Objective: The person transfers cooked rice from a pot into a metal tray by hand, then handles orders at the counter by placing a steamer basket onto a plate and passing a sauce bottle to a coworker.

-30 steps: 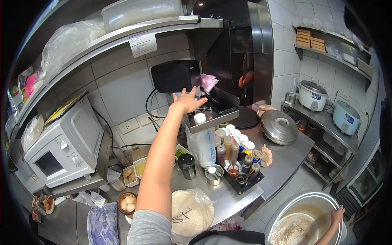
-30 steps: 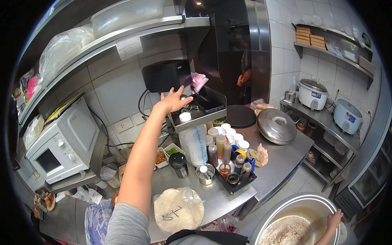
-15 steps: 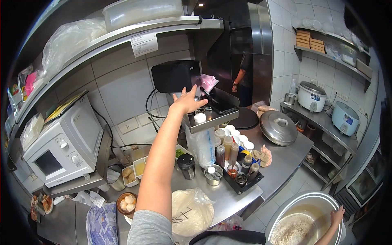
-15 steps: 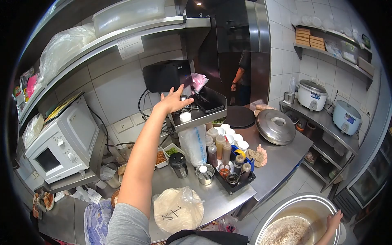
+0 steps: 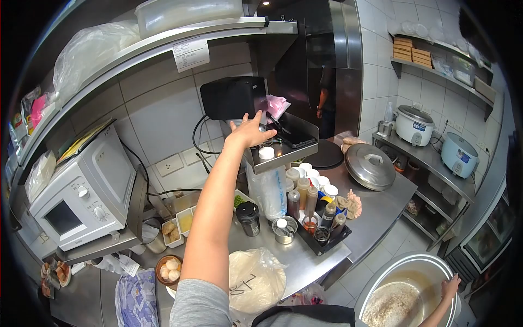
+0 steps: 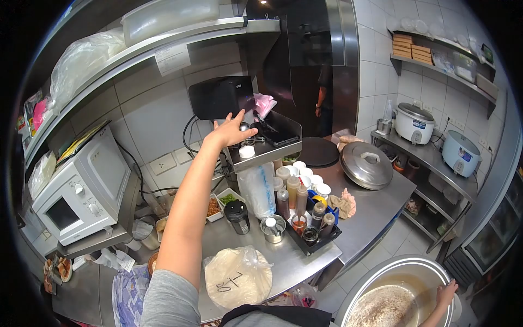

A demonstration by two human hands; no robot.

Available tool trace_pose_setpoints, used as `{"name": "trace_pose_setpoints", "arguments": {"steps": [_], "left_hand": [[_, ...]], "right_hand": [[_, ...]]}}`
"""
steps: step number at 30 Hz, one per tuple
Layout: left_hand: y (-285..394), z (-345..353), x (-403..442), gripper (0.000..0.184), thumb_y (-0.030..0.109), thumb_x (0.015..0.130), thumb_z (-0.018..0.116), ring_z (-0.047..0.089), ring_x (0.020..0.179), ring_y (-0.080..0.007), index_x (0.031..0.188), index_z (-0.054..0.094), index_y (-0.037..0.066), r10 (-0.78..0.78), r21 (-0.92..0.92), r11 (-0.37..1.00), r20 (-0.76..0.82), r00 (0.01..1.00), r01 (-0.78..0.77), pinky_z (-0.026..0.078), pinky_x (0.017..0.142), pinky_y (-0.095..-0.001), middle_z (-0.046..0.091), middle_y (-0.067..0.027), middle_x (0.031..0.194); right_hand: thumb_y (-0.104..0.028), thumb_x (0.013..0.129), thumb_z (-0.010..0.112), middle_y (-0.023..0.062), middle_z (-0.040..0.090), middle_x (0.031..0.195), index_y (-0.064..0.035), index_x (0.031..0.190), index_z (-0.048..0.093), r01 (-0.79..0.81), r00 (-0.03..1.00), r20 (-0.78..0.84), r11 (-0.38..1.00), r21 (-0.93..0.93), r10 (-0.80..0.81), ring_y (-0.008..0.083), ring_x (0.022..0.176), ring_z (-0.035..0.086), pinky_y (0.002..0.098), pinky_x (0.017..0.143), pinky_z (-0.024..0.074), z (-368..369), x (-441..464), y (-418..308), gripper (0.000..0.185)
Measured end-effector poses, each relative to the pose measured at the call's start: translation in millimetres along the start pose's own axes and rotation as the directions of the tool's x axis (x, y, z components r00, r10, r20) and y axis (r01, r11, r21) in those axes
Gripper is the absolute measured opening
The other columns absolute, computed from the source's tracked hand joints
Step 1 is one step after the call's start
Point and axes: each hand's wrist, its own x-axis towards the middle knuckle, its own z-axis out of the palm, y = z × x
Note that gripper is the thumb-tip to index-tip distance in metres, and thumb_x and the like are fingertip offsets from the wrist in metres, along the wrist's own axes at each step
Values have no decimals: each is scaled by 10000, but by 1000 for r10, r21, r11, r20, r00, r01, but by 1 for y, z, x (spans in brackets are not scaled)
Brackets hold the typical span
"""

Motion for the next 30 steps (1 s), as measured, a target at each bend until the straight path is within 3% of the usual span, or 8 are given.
{"name": "trace_pose_setpoints", "arguments": {"steps": [12, 20, 30], "left_hand": [[-3, 3, 5, 979, 624, 722, 542, 129, 1364, -291, 1424, 124, 85, -5, 26, 1000, 10, 1000, 5, 77, 1066, -562, 325, -183, 1394], [-1, 1, 1, 968, 572, 715, 598, 117, 1366, -298, 1418, 153, 78, 10, -17, 1000, -14, 1000, -10, 43, 1055, -591, 318, -156, 1405], [-3, 4, 5, 986, 594, 704, 590, 140, 1361, -303, 1425, 132, 103, -18, 12, 1000, -7, 1000, 18, 90, 1061, -566, 338, -177, 1389]], "right_hand": [[-75, 675, 647, 313, 308, 1336, 2, 1316, 329, -8, 1000, 20, 999, -53, 9, 415, 1179, 417, 387, 979, 365, -6, -6, 0, 719], [-69, 677, 637, 273, 354, 1299, -5, 1291, 347, 16, 999, -30, 999, -36, -17, 413, 1112, 467, 405, 918, 411, 7, 5, 12, 682], [-80, 672, 641, 278, 363, 1293, -7, 1298, 347, 27, 993, -113, 996, -86, -37, 416, 1106, 471, 401, 921, 407, 23, 17, 30, 696]]}}
